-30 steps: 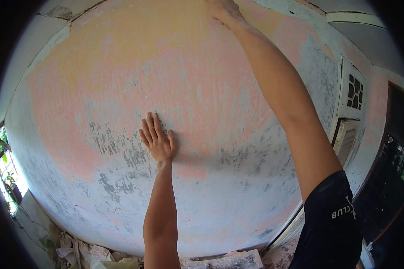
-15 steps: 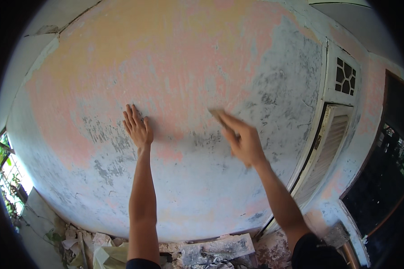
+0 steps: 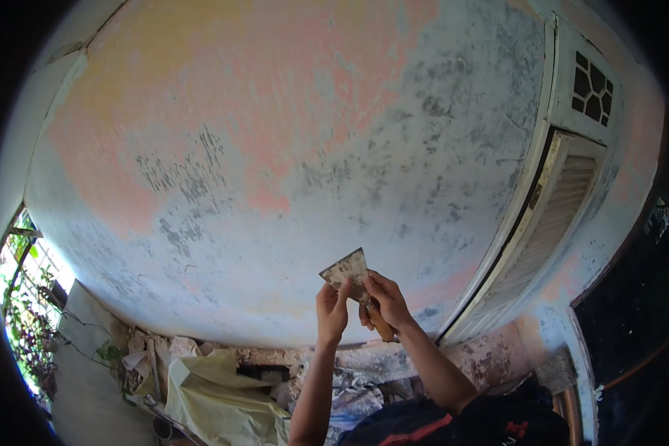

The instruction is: The person scrapes old paint and plaster from a wall using a putty knife.

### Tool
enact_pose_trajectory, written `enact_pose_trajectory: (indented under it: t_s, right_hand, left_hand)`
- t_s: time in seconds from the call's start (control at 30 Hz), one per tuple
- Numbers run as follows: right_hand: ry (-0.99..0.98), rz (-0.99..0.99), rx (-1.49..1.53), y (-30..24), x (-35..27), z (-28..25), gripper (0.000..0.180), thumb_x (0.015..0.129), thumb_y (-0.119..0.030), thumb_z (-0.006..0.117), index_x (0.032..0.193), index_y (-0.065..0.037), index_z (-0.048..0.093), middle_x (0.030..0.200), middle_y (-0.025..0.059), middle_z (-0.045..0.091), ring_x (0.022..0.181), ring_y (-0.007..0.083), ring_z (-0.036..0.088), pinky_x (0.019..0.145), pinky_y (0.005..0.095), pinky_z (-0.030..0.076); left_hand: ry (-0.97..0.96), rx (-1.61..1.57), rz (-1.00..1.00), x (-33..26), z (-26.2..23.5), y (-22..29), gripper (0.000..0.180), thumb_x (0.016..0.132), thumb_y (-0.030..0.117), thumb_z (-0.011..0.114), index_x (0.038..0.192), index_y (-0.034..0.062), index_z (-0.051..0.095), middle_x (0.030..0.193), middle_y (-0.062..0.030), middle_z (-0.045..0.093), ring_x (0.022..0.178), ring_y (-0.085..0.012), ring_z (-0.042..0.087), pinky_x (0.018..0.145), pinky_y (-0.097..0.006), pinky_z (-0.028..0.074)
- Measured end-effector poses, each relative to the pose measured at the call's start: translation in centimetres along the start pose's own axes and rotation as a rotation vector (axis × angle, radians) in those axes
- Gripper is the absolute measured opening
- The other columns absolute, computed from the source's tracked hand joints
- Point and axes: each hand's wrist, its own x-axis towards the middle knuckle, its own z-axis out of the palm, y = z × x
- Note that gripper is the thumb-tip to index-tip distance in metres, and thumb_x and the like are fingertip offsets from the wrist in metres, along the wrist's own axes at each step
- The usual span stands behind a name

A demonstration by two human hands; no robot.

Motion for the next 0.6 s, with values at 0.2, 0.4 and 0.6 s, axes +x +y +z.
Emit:
enact_pose_trajectory:
  t_s: [0.2, 0.4, 0.6]
  right_hand:
    - [0.036, -0.058, -0.094, 1.1, -1.2, -2.1, 0.027, 0.104, -0.019, 0.049, 0.125, -0.003, 0.043, 0.102, 0.0105, 0.06, 0.049, 0.018, 0.062, 0.038, 0.0282, 0.047]
    - [0.22, -0.394, -0.635, 1.4, -1.8, -4.8, 0.077, 0.089, 0.002, 0.065, 0.153, -0.009, 0.022, 0.124, 0.016, 0.052, 0.065, 0.0176, 0.067, 0.046, 0.0261, 0.048]
    - [0.215, -0.469, -1.121, 0.4, -1.1, -7.5, 0.075, 0.085, 0.003, 0.066, 0.152, -0.011, 0.034, 0.122, 0.0189, 0.05, 0.089, 0.0279, 0.068, 0.057, 0.0319, 0.054]
  left_hand:
    - [0.054, 0.036, -0.038, 0.0, 2.1, -0.4, 0.02, 0.098, 0.018, 0.063, 0.102, -0.0003, 0.067, 0.09, -0.0032, 0.069, 0.083, -0.0078, 0.059, 0.073, -0.027, 0.047]
    - [0.141, 0.298, 0.101, 0.9, 5.2, -1.5, 0.02, 0.094, 0.017, 0.067, 0.091, -0.003, 0.071, 0.09, -0.0064, 0.066, 0.081, -0.0121, 0.062, 0.069, -0.028, 0.047]
    - [0.142, 0.503, 0.261, 2.9, 8.3, -2.1, 0.018, 0.094, 0.015, 0.065, 0.092, -0.0014, 0.071, 0.083, -0.0111, 0.061, 0.074, -0.0201, 0.062, 0.062, -0.032, 0.047]
